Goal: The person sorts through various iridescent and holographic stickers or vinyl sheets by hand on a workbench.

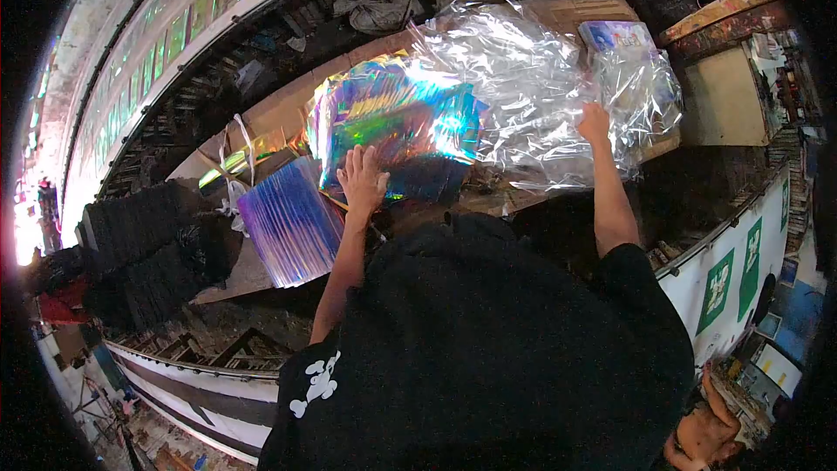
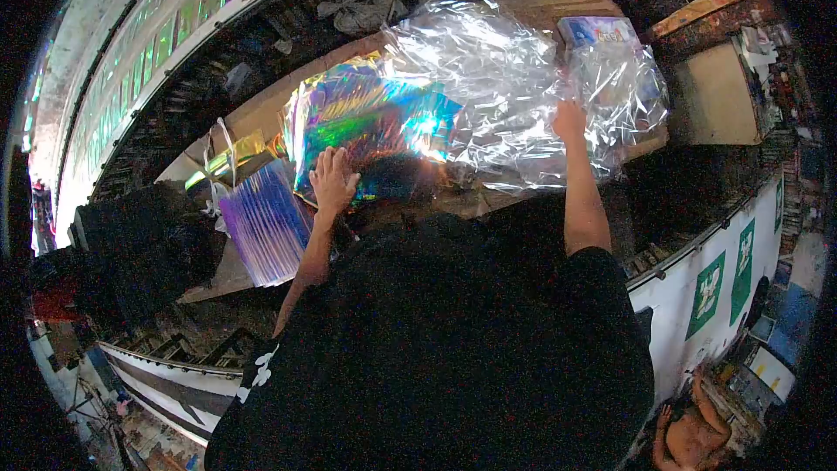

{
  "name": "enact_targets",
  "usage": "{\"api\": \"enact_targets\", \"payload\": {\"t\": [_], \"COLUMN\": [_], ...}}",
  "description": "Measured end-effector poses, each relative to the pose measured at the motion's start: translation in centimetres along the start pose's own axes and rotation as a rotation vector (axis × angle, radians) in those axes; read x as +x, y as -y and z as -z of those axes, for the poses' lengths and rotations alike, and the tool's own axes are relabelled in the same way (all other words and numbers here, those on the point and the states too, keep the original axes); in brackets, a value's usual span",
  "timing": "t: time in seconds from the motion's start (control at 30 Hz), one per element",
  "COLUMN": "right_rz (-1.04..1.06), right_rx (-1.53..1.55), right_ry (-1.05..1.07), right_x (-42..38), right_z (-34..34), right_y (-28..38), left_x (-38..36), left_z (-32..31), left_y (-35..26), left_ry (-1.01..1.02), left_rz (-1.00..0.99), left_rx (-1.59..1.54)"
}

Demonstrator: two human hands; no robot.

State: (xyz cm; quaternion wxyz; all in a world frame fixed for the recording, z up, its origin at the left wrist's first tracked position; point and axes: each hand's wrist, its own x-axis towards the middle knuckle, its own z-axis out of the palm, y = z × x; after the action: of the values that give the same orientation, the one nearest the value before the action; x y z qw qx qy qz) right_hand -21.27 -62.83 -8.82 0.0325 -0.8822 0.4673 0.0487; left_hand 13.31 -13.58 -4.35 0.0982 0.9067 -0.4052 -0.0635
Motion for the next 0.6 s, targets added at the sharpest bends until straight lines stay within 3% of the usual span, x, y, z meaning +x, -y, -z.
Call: {"api": "enact_targets", "payload": {"t": [0.03, 0.33, 0.43, 0.47, 0.5, 0.57, 0.6], "right_rz": [0.073, -0.146, -0.027, 0.151, 0.149, -0.049, -0.104], "right_rx": [0.027, 0.176, 0.357, 0.420, 0.417, 0.107, 0.048], "right_ry": [0.072, 0.055, 0.013, 0.059, 0.058, 0.244, 0.212], "right_x": [0.2, 2.3, 2.8, 3.1, 3.9, 5.1, 5.3], "right_z": [0.3, 7.9, 8.4, 6.4, 5.2, 6.4, 6.9], "right_y": [-0.4, -0.6, 1.3, -0.1, -1.9, -2.5, -2.6], "left_x": [-0.1, -0.4, -0.6, -0.7, -0.6, -0.6, -0.7], "left_z": [-0.1, -0.1, -0.3, -0.3, -0.2, -0.6, -0.7], "left_y": [0.0, 0.6, 0.9, 0.9, 0.8, 1.3, 1.7], "left_ry": [0.004, -0.024, -0.035, -0.039, -0.047, -0.065, -0.080], "left_rz": [-0.001, -0.025, -0.039, -0.040, -0.041, -0.038, -0.031], "left_rx": [-0.002, -0.080, -0.091, -0.095, -0.099, -0.124, -0.143]}}
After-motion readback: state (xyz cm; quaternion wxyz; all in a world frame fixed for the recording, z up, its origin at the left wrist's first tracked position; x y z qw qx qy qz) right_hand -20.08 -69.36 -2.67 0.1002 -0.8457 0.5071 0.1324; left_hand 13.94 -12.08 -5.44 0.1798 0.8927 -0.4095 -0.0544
